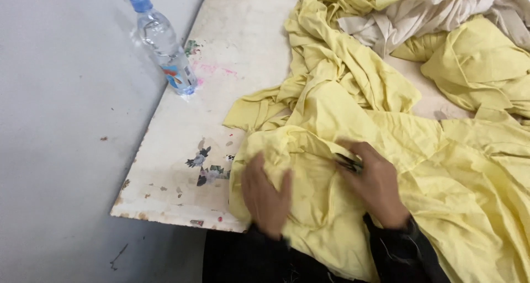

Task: Trimming excess threads from yellow fabric pieces using thread snips.

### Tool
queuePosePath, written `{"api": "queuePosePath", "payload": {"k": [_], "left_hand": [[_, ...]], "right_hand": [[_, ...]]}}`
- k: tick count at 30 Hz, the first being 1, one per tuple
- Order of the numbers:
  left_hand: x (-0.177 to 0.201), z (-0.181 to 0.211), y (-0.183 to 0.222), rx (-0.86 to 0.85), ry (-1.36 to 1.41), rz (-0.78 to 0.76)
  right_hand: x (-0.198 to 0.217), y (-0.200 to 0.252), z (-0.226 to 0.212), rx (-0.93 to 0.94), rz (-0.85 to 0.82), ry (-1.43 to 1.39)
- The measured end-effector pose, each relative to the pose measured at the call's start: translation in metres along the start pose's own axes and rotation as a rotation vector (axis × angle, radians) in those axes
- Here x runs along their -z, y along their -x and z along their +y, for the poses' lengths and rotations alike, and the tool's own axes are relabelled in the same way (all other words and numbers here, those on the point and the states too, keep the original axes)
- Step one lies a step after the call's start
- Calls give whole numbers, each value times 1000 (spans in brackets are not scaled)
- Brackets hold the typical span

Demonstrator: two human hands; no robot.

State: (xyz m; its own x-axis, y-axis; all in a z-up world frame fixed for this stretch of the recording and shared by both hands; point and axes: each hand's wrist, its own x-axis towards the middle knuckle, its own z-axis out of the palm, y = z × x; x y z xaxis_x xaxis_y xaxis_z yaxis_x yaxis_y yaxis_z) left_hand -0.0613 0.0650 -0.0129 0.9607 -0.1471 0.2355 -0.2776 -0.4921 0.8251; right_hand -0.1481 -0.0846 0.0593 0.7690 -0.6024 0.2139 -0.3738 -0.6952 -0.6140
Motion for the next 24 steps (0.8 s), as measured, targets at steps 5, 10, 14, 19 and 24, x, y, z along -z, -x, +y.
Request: {"api": "queuePosePath", "payload": {"k": [5, 10, 14, 19, 24], "left_hand": [[21, -18, -19, -531, 124, 216], [16, -24, -16, -690, 85, 451], [20, -26, -8, -477, 144, 339], [42, -2, -27, -177, 297, -126], [57, 25, -38, -53, 594, -345]], "right_hand": [[-12, -5, 62, 266, 528, -247], [-17, -8, 64, 372, 657, -305], [-12, -8, 69, 293, 582, -276], [-15, -7, 81, 495, 577, -72], [-42, 46, 55, 673, 562, -221]]}}
